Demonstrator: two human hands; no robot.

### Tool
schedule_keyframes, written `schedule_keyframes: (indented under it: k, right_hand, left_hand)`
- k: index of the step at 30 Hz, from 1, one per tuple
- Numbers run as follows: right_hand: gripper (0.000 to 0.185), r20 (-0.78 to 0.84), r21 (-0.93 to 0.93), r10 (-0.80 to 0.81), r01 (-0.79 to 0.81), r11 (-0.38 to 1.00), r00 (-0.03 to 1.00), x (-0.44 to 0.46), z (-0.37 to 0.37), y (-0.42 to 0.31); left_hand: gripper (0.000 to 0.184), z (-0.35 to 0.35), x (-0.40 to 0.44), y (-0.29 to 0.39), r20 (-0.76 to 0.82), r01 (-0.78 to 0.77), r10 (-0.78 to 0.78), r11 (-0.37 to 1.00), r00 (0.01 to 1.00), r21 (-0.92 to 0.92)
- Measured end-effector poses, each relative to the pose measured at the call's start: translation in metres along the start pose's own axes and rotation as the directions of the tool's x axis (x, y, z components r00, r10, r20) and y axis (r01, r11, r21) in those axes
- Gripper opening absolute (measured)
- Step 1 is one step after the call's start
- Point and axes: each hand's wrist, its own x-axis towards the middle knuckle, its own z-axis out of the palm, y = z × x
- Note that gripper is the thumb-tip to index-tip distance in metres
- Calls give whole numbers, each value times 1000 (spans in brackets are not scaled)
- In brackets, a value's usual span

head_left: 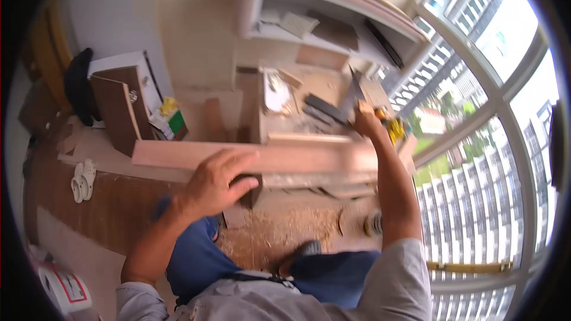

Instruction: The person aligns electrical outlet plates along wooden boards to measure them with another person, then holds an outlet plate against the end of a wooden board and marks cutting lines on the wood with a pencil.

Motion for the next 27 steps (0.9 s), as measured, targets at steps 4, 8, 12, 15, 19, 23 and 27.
schedule_keyframes:
  k: [4,8,12,15,19,23,27]
  right_hand:
    - [37,453,89,285,-362,928,844,17,-52,-26]
    - [29,591,-4,415,-512,859,692,30,-94,-18]
    - [27,664,-125,534,-625,770,524,18,-143,7]
    - [20,365,-72,545,-561,824,754,-23,-203,9]
    - [25,98,447,697,-657,607,710,-70,-278,-87]
    - [23,36,735,760,-533,420,649,-125,-243,-143]
    - [26,101,813,871,-544,206,481,-151,-196,-139]
  left_hand:
    - [46,-12,2,-23,2,53,-53,998,999,-20]
    - [43,-14,36,-40,76,55,-52,998,996,-36]
    - [42,1,107,-69,189,-3,-3,999,982,35]
    - [49,21,190,-100,186,75,-92,992,978,97]
    - [61,73,331,-188,66,94,-115,959,991,266]
    - [75,91,420,-226,-3,184,-211,847,978,499]
    - [68,102,478,-279,2,45,-61,758,998,651]
